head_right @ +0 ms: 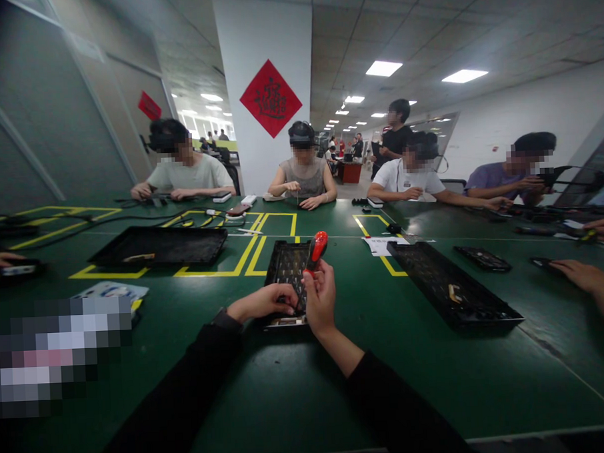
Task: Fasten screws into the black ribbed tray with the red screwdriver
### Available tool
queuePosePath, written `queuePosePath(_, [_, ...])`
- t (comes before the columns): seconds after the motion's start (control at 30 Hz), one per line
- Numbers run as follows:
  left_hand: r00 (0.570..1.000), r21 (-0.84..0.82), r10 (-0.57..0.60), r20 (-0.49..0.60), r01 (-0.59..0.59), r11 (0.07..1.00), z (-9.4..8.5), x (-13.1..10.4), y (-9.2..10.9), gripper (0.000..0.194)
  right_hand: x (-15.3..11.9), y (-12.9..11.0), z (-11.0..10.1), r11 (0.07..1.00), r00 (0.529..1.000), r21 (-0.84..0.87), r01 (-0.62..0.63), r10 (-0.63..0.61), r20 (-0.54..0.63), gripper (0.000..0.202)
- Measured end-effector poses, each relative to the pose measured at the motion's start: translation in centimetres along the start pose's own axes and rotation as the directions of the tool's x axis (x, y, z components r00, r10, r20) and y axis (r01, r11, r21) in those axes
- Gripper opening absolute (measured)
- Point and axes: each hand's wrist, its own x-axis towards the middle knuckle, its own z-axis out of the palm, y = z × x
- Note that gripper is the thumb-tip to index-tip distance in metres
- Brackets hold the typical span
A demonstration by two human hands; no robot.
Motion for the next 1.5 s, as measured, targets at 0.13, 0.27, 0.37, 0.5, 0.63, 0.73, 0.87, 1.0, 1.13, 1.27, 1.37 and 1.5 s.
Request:
queuePosePath(0.13, [0.999, 0.020, -0.046, 0.013, 0.045, 0.999, -0.1, -0.1, 0.3, 0.026, 0.0, 0.0, 0.0, 1.000, 1.000, -0.005, 0.004, -0.004, -0.001, 0.035])
queuePosePath(0.27, [0.999, -0.010, 0.045, 0.019, -0.045, 0.999, -0.3, 0.0, 0.3, 0.022, 0.1, 0.1, 0.0, 1.000, 1.000, -0.006, 0.006, -0.006, -0.008, 0.035])
queuePosePath(0.37, [0.998, -0.012, 0.067, 0.018, -0.067, 0.998, -0.4, 0.0, 0.2, 0.021, 0.0, 0.1, 0.0, 1.000, 1.000, 0.008, -0.004, 0.004, -0.004, 0.036])
queuePosePath(0.5, [0.999, 0.014, 0.051, 0.006, -0.051, 0.999, -0.3, 0.0, 0.1, 0.021, 0.0, -0.2, 0.0, 0.998, 0.999, 0.051, -0.029, 0.028, 0.030, 0.041])
queuePosePath(0.63, [1.000, 0.000, 0.018, 0.004, -0.018, 1.000, -0.2, 0.0, 0.0, 0.024, -0.1, -0.7, 0.1, 0.994, 0.996, 0.103, -0.037, 0.029, 0.080, 0.044])
queuePosePath(0.73, [1.000, 0.001, -0.006, -0.004, 0.006, 1.000, 0.0, 0.0, -0.1, 0.026, -0.2, -0.7, 0.1, 0.994, 0.995, 0.105, -0.031, 0.020, 0.101, 0.042])
queuePosePath(0.87, [1.000, -0.019, 0.004, -0.008, -0.004, 1.000, -0.1, -0.1, 0.2, 0.026, -0.3, -0.4, -0.1, 0.999, 0.996, 0.039, -0.019, 0.016, 0.091, 0.047])
queuePosePath(1.0, [0.997, -0.080, 0.064, -0.032, -0.067, 0.995, -0.5, -0.3, 0.7, 0.026, 0.0, -0.2, -0.3, 0.994, 0.997, -0.101, 0.051, -0.045, 0.058, 0.032])
queuePosePath(1.13, [0.994, -0.093, 0.099, -0.050, -0.104, 0.990, -0.6, -0.4, 0.6, 0.023, 0.1, -0.2, -0.2, 0.995, 0.996, -0.089, 0.052, -0.045, 0.074, 0.037])
queuePosePath(1.27, [0.994, -0.094, 0.099, -0.052, -0.103, 0.990, -0.3, -0.4, 0.6, 0.022, 0.0, -0.3, -0.1, 0.999, 0.993, 0.024, -0.020, 0.018, 0.117, 0.044])
queuePosePath(1.37, [0.991, -0.100, 0.088, -0.099, -0.098, 0.990, -0.2, -0.3, 1.0, 0.023, -0.1, -0.5, 0.0, 0.998, 0.991, 0.050, -0.034, 0.027, 0.135, 0.042])
queuePosePath(1.5, [0.957, -0.083, 0.003, -0.290, -0.029, 0.996, -0.4, -0.1, 0.9, 0.026, -0.1, -0.6, 0.0, 0.999, 0.993, 0.043, -0.014, 0.009, 0.119, 0.041])
